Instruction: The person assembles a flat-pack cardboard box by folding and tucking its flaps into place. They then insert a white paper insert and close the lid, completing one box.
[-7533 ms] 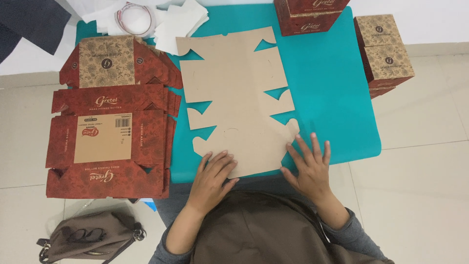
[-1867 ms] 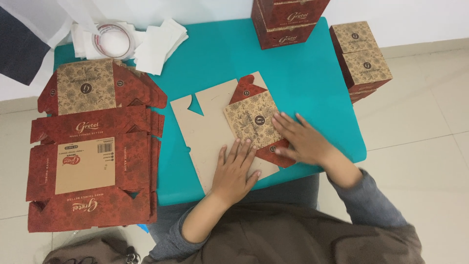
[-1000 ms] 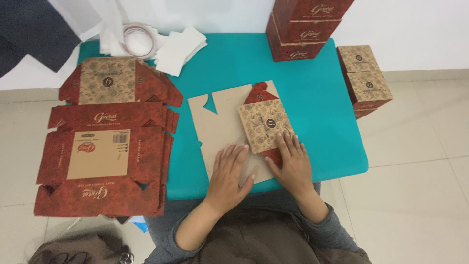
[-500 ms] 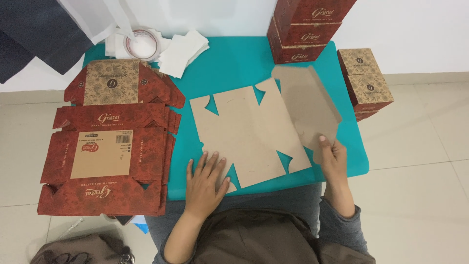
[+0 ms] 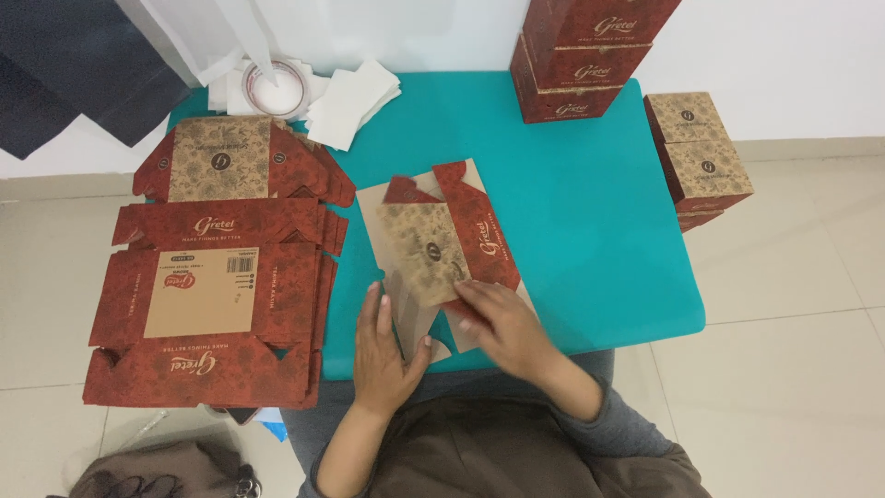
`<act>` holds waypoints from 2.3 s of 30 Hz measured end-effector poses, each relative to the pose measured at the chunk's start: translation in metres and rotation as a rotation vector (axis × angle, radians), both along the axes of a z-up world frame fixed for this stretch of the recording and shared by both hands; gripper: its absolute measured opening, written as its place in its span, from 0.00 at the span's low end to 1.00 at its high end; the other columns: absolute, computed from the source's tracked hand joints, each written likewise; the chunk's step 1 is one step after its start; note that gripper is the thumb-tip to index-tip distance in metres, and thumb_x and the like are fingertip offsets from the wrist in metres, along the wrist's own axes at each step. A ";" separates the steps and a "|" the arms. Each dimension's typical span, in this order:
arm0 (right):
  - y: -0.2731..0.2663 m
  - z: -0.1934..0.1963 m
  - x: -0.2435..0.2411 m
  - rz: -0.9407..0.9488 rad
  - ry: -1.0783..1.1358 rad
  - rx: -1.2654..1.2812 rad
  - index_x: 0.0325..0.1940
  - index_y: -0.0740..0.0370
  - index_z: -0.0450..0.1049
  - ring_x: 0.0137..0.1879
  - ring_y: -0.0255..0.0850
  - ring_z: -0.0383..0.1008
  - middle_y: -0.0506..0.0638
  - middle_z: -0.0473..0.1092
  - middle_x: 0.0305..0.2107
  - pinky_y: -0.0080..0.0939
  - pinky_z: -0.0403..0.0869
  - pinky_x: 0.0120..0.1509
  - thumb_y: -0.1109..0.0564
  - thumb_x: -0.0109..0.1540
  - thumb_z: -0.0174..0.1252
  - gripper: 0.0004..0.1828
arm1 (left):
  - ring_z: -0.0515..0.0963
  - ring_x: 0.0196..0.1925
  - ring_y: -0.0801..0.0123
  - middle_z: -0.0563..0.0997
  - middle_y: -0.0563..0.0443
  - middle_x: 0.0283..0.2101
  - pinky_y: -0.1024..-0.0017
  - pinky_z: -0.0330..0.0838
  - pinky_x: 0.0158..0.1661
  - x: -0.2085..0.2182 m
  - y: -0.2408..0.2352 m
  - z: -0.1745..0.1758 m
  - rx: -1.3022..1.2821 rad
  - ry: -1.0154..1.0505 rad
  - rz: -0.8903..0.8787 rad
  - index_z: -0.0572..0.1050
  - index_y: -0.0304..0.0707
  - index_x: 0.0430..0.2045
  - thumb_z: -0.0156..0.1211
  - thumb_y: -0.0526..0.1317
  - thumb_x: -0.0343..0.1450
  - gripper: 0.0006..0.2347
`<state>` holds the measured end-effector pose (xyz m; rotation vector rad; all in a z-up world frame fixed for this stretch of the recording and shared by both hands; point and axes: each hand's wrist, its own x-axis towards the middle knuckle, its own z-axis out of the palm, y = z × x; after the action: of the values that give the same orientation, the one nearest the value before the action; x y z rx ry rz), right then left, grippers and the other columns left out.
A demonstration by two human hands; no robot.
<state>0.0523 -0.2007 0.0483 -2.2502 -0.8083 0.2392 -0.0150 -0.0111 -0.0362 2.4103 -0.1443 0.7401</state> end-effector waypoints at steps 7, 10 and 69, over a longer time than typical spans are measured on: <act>-0.030 -0.042 -0.003 0.268 -0.330 -0.203 0.69 0.60 0.47 0.72 0.50 0.41 0.54 0.46 0.66 0.52 0.42 0.72 0.30 0.58 0.45 0.44 | 0.61 0.64 0.52 0.58 0.39 0.63 0.53 0.54 0.59 -0.002 -0.002 0.022 0.202 0.056 -0.017 0.60 0.47 0.59 0.50 0.45 0.65 0.25; -0.056 -0.042 0.007 0.282 -0.407 -0.288 0.69 0.61 0.46 0.73 0.50 0.38 0.56 0.44 0.67 0.53 0.39 0.72 0.32 0.60 0.41 0.42 | 0.63 0.62 0.54 0.68 0.46 0.57 0.51 0.51 0.59 0.000 -0.003 0.022 0.263 0.070 -0.036 0.69 0.45 0.50 0.50 0.45 0.65 0.19; -0.067 -0.018 0.043 -0.630 -0.658 0.486 0.29 0.62 0.71 0.19 0.40 0.65 0.50 0.67 0.15 0.34 0.62 0.22 0.64 0.65 0.50 0.10 | 0.52 0.66 0.39 0.55 0.34 0.63 0.47 0.52 0.58 -0.001 -0.004 -0.004 0.096 -0.084 0.020 0.48 0.34 0.62 0.53 0.41 0.60 0.34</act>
<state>0.0951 -0.2681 0.0300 -1.9801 -0.3590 -0.9307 -0.0164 -0.0151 -0.0403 2.4749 -0.1941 0.8626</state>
